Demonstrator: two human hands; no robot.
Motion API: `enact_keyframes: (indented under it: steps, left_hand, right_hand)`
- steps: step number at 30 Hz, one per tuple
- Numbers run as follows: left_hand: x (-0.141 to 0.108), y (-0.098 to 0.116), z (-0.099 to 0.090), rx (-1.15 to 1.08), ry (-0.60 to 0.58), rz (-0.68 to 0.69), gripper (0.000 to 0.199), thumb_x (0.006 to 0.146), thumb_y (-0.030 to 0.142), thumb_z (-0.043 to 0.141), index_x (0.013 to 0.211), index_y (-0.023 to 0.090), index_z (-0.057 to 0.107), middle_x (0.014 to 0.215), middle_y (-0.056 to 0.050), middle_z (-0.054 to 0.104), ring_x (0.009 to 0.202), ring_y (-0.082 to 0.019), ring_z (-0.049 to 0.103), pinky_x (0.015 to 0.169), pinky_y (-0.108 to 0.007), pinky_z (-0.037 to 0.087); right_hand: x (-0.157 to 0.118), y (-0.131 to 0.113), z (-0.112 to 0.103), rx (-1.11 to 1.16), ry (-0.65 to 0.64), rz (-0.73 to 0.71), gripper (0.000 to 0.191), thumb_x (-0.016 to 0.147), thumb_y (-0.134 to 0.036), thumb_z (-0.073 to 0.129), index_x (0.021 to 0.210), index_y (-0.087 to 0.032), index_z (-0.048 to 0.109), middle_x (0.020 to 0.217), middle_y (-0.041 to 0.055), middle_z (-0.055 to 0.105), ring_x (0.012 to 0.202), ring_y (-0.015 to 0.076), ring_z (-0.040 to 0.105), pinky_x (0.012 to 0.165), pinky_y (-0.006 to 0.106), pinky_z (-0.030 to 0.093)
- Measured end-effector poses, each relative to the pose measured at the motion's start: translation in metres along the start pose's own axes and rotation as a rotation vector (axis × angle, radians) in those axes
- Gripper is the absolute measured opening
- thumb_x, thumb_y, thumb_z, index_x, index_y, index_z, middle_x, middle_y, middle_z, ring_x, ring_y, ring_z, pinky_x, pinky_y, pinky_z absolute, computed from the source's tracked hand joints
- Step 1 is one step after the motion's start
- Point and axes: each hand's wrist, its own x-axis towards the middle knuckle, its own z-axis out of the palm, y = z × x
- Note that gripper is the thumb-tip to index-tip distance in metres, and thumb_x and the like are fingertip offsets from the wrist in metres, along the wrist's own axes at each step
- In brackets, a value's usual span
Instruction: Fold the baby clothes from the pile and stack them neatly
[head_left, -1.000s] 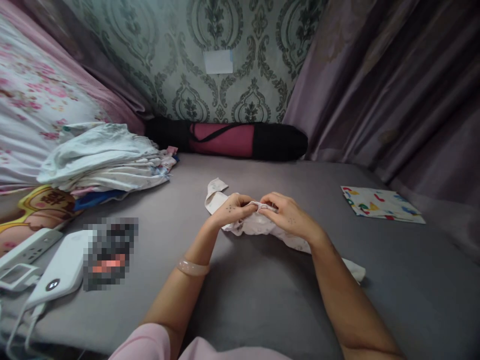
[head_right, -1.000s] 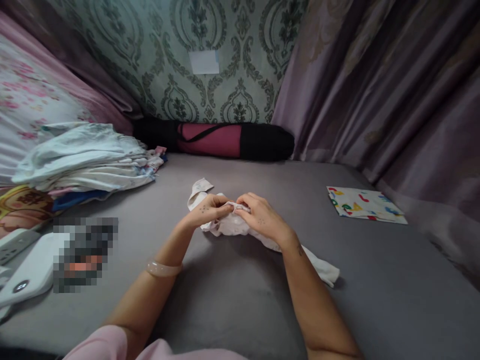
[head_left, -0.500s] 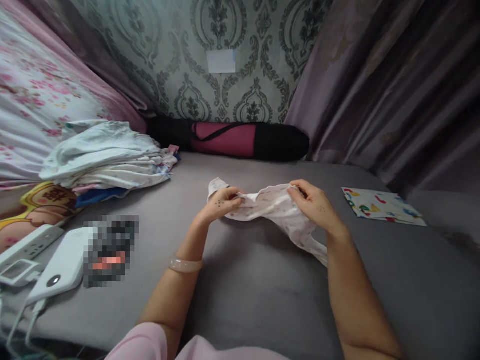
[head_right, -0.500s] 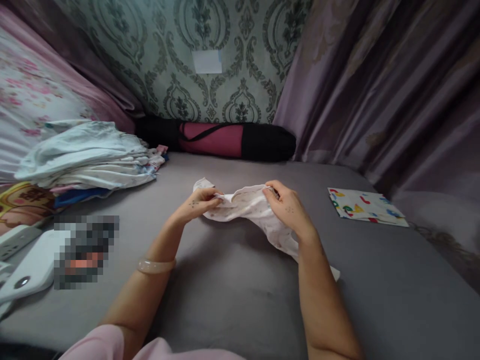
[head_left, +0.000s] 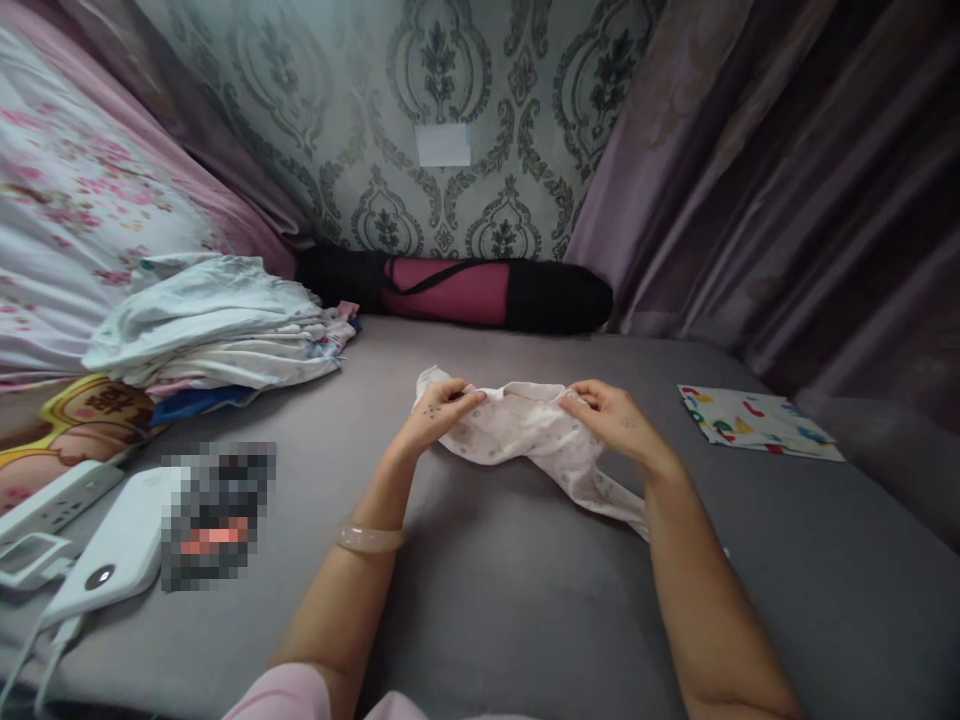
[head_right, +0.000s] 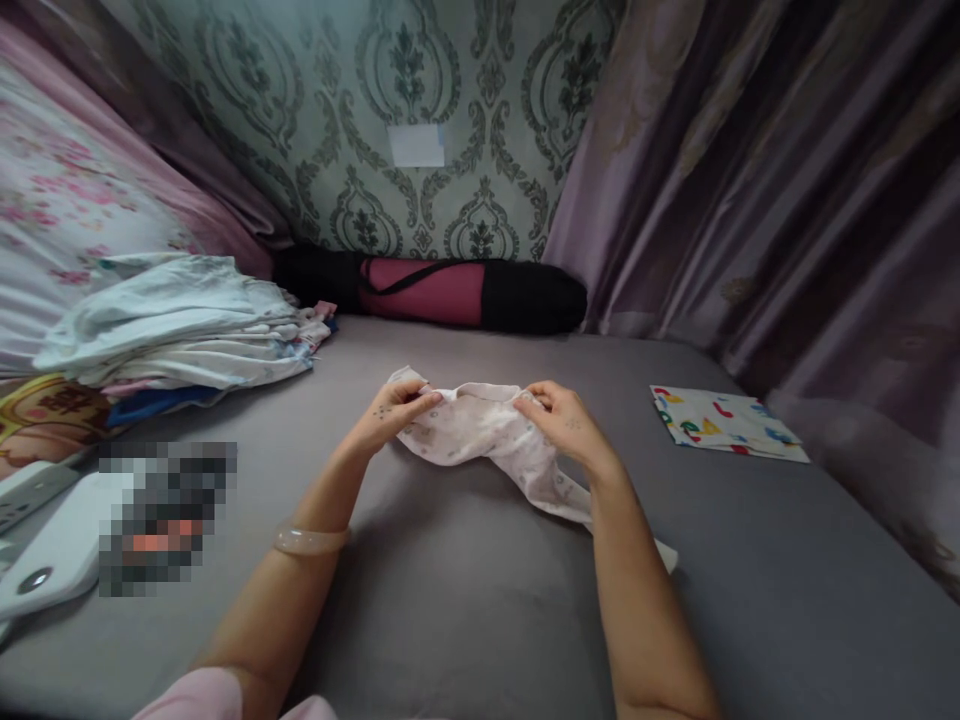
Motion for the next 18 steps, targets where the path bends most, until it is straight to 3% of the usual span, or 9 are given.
enact_keyframes:
  steps: [3,6,10,15,18]
  left_hand:
    - [-0.001,0.006,-0.004,-0.044,0.000,-0.033,0.029,0.074,0.042,0.068,0.072,0.017,0.054,0.061,0.005,0.046,0.055,-0.008,0.043,0.050,-0.019,0.032]
    - [-0.002,0.015,-0.008,-0.040,-0.019,-0.044,0.026,0.070,0.038,0.071,0.076,0.016,0.056,0.064,0.004,0.050,0.057,-0.009,0.047,0.050,-0.019,0.034]
    - [-0.005,0.037,-0.011,-0.007,-0.083,0.015,0.027,0.073,0.038,0.071,0.080,0.016,0.059,0.065,0.003,0.053,0.057,-0.008,0.048,0.049,-0.018,0.034]
    - [-0.012,0.083,-0.017,0.158,-0.150,0.234,0.032,0.079,0.046,0.065,0.085,0.014,0.067,0.062,0.003,0.049,0.054,-0.007,0.039,0.046,-0.020,0.026]
    - [-0.016,0.112,-0.023,0.228,-0.134,0.342,0.035,0.085,0.047,0.057,0.084,0.014,0.068,0.065,0.001,0.051,0.056,-0.008,0.040,0.048,-0.020,0.028]
  right_hand:
    - [-0.001,0.003,-0.004,0.123,-0.183,0.037,0.037,0.077,-0.048,0.064,0.097,-0.017,0.064,0.085,0.0028,0.066,0.068,0.0131,0.057,0.058,0.023,0.043]
    - [-0.004,0.000,-0.012,0.135,-0.259,0.026,0.036,0.075,-0.047,0.067,0.094,-0.016,0.065,0.079,0.0006,0.064,0.066,0.0116,0.055,0.059,0.022,0.041]
    - [-0.011,-0.011,-0.023,0.114,-0.172,-0.046,0.036,0.075,-0.050,0.067,0.089,-0.016,0.066,0.074,-0.0013,0.061,0.063,0.0105,0.051,0.057,0.023,0.038]
    - [-0.018,-0.035,-0.035,0.130,-0.023,-0.190,0.039,0.077,-0.056,0.064,0.089,-0.020,0.066,0.079,-0.0001,0.062,0.068,0.0128,0.053,0.060,0.025,0.039]
    - [-0.022,-0.053,-0.042,0.124,0.036,-0.238,0.038,0.078,-0.057,0.062,0.094,-0.022,0.064,0.077,-0.0004,0.063,0.064,0.0132,0.053,0.056,0.025,0.039]
